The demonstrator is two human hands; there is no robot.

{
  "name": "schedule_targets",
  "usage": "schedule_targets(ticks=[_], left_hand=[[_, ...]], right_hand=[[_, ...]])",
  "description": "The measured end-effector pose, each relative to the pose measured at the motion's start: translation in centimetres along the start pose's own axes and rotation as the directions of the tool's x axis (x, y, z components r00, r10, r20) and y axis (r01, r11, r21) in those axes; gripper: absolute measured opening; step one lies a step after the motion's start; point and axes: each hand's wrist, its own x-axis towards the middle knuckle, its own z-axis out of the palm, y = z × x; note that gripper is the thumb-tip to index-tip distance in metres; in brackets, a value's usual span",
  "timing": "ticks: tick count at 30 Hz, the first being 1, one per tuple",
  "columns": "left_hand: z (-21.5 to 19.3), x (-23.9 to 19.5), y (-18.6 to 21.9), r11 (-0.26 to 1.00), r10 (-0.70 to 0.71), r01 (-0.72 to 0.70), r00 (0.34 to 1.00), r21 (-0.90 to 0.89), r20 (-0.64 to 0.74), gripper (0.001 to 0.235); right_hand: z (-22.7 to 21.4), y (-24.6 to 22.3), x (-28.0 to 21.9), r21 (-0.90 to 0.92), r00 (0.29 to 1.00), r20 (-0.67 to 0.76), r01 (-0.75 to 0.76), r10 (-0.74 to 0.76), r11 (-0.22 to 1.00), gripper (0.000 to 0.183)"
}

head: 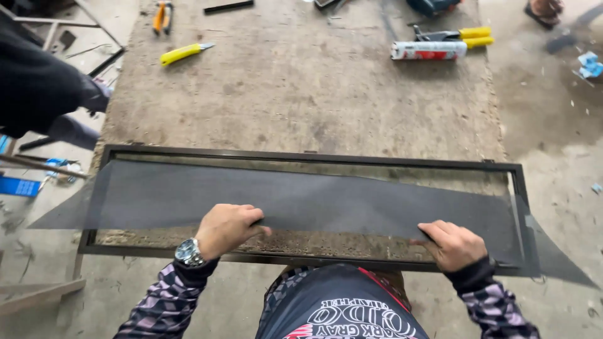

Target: Fitting and securing a mesh screen into a metal frame using a drill and rivet gun

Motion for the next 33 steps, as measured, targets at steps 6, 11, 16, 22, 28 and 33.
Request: schedule_targets(ticks=[6, 11, 16, 22, 28, 33], left_hand=[[0.7, -3.8, -3.1, 0.943, 0.202, -0.073, 0.901, 0.325, -0.384, 0.033], [2.5, -8.8, -7.0, 0.968, -0.043, 0.148, 0.892, 0.201, -0.450, 0.030], [3.8, -6.5, -10.2, 0.950, -0.045, 0.168, 0.907, 0.263, -0.419, 0.052], [-4.6, -0.9, -6.4, 0.948, -0.232, 0.252, 0.965, 0.196, -0.120, 0.051], [-3.6, 3.7, -7.5, 0.939, -0.333, 0.340, 0.880, 0.041, 0.339, 0.058], [-2.8, 4.3, -9.0, 0.967, -0.228, 0.250, 0.933, -0.047, 0.278, 0.061]], right_hand=[[-0.6, 0.6, 0.5, -0.011, 0.951, 0.307, 0.048, -0.043, 0.999, 0.026], [1.3, 0.9, 0.4, 0.024, 0.886, 0.463, -0.026, 0.012, 0.999, 0.038], [1.1, 1.9, 4.4, 0.056, 0.733, 0.680, -0.064, 0.009, 0.996, 0.067], [1.5, 3.3, 7.9, 0.011, 0.606, 0.790, -0.162, 0.090, 0.987, 0.070], [5.5, 3.7, 9.3, 0.054, 0.597, 0.789, -0.308, 0.149, 0.950, 0.072], [9.9, 5.5, 8.0, -0.157, 0.979, 0.127, -0.141, 0.161, 0.977, 0.059]])
